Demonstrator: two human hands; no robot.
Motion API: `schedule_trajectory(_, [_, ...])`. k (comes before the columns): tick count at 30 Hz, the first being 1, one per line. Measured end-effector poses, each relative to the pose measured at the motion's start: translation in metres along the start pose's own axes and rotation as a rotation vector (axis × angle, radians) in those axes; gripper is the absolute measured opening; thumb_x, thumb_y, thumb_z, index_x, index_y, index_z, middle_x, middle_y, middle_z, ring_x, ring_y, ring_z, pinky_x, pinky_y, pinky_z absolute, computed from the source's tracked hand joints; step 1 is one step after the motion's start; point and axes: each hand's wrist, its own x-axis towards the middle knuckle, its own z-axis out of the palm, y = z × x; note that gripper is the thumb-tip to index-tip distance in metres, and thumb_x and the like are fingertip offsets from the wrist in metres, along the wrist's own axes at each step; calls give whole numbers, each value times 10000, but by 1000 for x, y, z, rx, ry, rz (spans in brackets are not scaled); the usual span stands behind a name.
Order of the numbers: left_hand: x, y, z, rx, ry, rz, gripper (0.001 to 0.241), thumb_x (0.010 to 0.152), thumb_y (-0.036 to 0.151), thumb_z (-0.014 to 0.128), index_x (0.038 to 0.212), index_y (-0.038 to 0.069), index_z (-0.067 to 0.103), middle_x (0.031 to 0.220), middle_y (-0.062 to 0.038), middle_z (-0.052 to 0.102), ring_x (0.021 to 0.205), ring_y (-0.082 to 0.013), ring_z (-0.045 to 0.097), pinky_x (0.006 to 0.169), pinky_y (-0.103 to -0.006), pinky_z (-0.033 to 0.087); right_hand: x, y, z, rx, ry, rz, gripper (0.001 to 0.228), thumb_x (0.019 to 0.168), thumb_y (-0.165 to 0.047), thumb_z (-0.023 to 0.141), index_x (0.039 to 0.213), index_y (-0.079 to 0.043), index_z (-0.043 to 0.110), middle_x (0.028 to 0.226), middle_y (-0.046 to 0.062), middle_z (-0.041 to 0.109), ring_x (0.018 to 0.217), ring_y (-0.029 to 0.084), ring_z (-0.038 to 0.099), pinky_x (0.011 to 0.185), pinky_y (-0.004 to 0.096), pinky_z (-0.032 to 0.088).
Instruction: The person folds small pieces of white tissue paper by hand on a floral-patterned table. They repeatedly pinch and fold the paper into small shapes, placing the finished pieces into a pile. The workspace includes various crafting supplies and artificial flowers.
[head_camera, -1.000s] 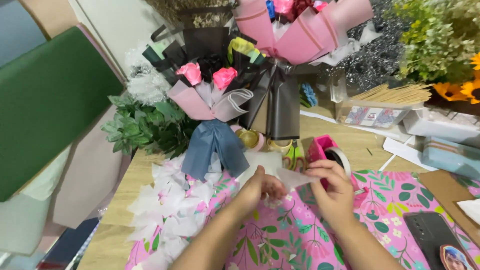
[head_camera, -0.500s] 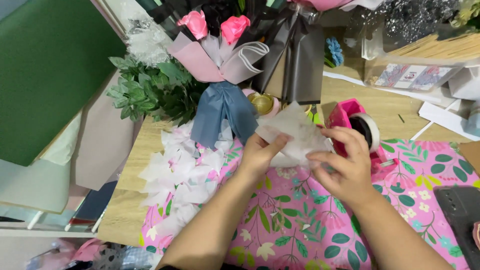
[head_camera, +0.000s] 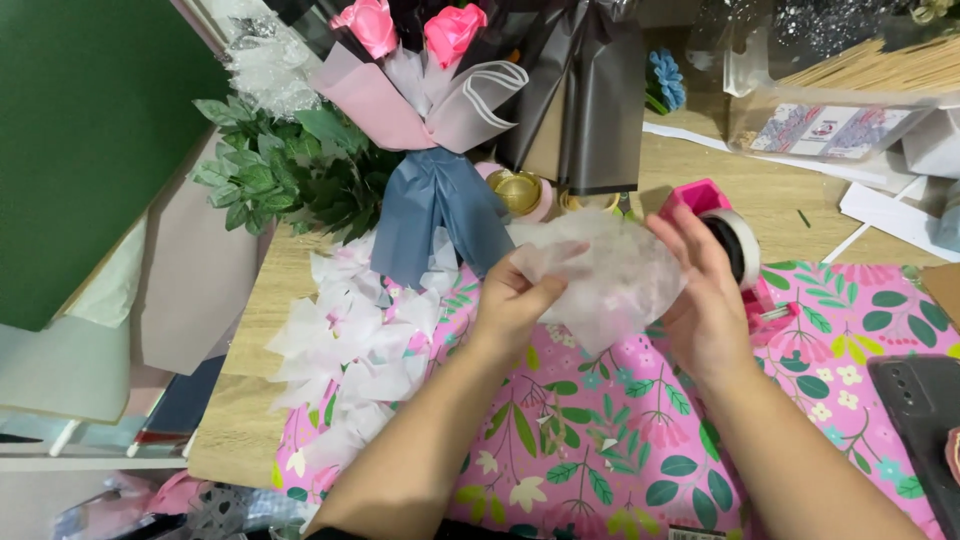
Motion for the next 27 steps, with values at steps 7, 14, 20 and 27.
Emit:
schedule_trajectory(7, [-1, -4, 0, 47, -5, -32, 103, 887, -26, 677, 843, 18, 595, 809, -162, 745, 774, -204, 735, 662, -341, 624, 2, 42, -29, 28, 24, 160, 596, 922, 28, 596, 1507, 36, 485, 1037, 113, 751, 941, 248, 757, 859, 409, 616])
schedule_trajectory(14, [-2, -17, -7, 156, 81, -113, 267, 920, 10, 605, 1171, 54, 525, 924, -111, 708, 823, -126, 673, 755, -305, 624, 1, 20, -9, -167, 230, 136, 295, 875, 57, 727, 1164, 3, 700, 864, 90, 744, 766, 170, 744, 733, 331, 641])
schedule_trajectory(20, [1, -54, -27, 241, 62, -110, 322, 890, 60, 767, 1167, 48, 602, 955, -136, 757, 799, -153, 729, 734, -305, 648, -2, 14, -7, -217, 278, 91, 148, 919, 36, 710, 1055, -23, 718, 786, 103, 704, 703, 154, 714, 688, 305, 622])
schedule_trajectory(27, [0, -64, -49, 474, 177, -49, 135, 912, 73, 714, 1043, 82, 681, 883, -96, 747, 746, -130, 648, 636, -284, 543, -2, 13, 2, -246, 253, 129, 147, 894, 38, 718, 1029, -20, 719, 779, 62, 698, 664, 94, 675, 641, 239, 585])
